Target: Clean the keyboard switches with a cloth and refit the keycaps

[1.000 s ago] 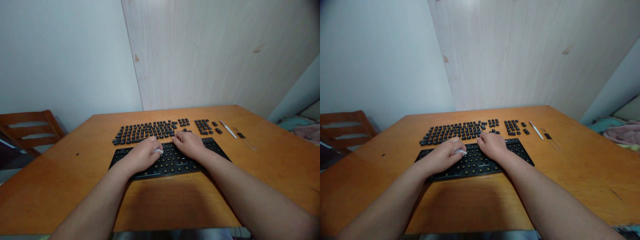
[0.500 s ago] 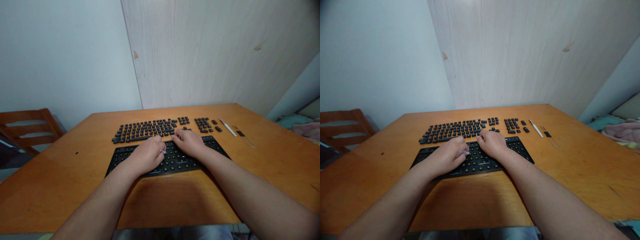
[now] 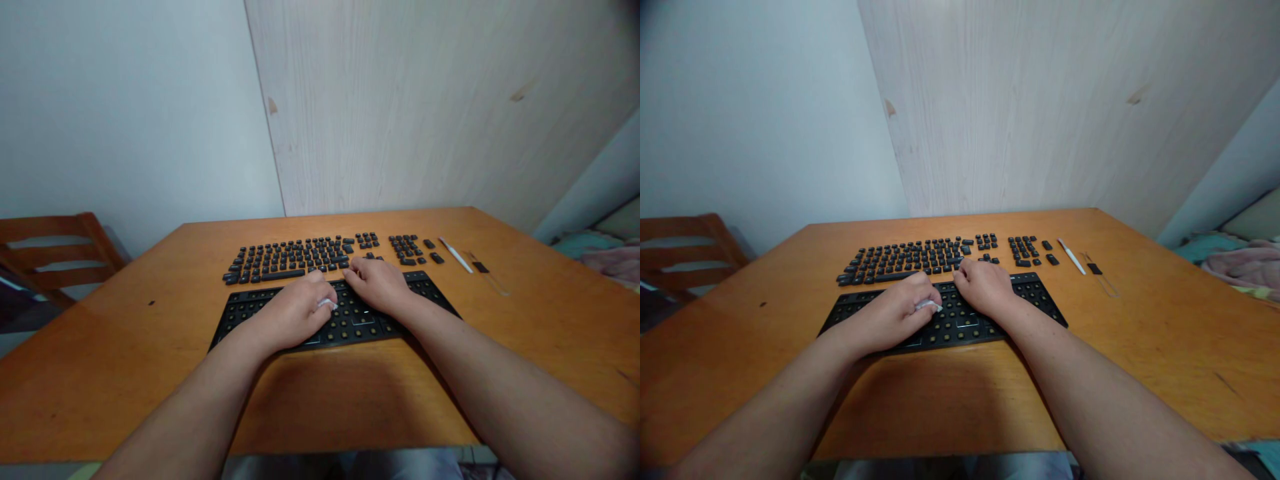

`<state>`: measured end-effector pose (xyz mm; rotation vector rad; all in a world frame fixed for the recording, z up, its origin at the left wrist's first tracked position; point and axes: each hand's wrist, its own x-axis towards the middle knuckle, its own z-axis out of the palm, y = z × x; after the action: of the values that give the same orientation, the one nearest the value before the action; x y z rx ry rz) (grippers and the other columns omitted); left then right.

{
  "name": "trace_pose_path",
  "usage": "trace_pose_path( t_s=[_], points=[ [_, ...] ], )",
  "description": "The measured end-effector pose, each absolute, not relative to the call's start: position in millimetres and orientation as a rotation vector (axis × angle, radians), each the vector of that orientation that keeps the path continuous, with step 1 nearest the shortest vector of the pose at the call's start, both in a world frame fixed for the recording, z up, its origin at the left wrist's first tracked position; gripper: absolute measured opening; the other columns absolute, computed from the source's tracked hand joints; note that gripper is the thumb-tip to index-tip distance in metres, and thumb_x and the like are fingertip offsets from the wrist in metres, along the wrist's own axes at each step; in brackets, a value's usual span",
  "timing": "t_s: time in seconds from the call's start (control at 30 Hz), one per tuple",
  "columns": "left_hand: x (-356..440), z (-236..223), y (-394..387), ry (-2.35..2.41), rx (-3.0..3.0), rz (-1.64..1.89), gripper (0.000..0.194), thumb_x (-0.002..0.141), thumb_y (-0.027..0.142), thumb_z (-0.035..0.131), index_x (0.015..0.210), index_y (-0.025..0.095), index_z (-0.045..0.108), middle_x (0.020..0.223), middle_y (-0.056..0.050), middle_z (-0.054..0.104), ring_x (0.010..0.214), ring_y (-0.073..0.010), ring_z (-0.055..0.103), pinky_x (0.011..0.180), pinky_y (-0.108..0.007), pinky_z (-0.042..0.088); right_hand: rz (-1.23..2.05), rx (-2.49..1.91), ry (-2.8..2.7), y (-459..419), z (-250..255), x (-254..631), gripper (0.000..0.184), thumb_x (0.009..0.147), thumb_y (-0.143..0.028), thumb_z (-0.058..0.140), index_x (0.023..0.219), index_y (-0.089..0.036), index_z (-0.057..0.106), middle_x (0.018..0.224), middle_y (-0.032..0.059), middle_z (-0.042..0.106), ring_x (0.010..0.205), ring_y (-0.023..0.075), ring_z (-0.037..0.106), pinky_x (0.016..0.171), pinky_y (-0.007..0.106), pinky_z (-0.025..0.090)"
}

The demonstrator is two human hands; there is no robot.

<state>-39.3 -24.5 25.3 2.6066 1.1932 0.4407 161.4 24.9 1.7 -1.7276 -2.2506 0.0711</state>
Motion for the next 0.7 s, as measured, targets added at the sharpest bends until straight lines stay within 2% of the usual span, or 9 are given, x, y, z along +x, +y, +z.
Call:
trace_pose_path(
  t_s=[0.37,0.57,0.7],
  points=[
    [-33.4,26.8,-32.8,1.231,2.751,0.284,0.015,0.09,0.019,0.048,0.088,0.018,0.063,0.09,-0.007,0.056,0.083,-0.0199,0.054,0.073,-0.031,0.045,0.066,-1.721,-2.245,25.2,1.2,162.2,0.034,0.097,-0.046,0.04,0.082,-0.025,0.063,0.082,0.0026,0.073,0.076,0.02,0.062,0.056,0.029,0.025],
    [-27.3,28.6,-38.5,1.27,2.89,0.231,0.012,0.087,0.017,0.05,0.077,0.018,0.057,0.091,-0.009,0.056,0.082,-0.0213,0.054,0.075,-0.034,0.045,0.062,-1.717,-2.24,25.1,-0.3,162.8,0.036,0.097,-0.047,0.04,0.08,-0.024,0.062,0.081,0.0025,0.072,0.077,0.0202,0.063,0.057,0.029,0.026],
    [-25.4,29.9,-42.0,1.259,2.937,0.21,0.011,0.086,0.017,0.051,0.076,0.018,0.056,0.093,-0.009,0.057,0.084,-0.0224,0.053,0.076,-0.036,0.045,0.07,-1.717,-2.233,25.6,-0.3,161.9,0.036,0.097,-0.048,0.04,0.08,-0.024,0.062,0.081,0.0026,0.072,0.076,0.0201,0.063,0.057,0.029,0.026]
  ],
)
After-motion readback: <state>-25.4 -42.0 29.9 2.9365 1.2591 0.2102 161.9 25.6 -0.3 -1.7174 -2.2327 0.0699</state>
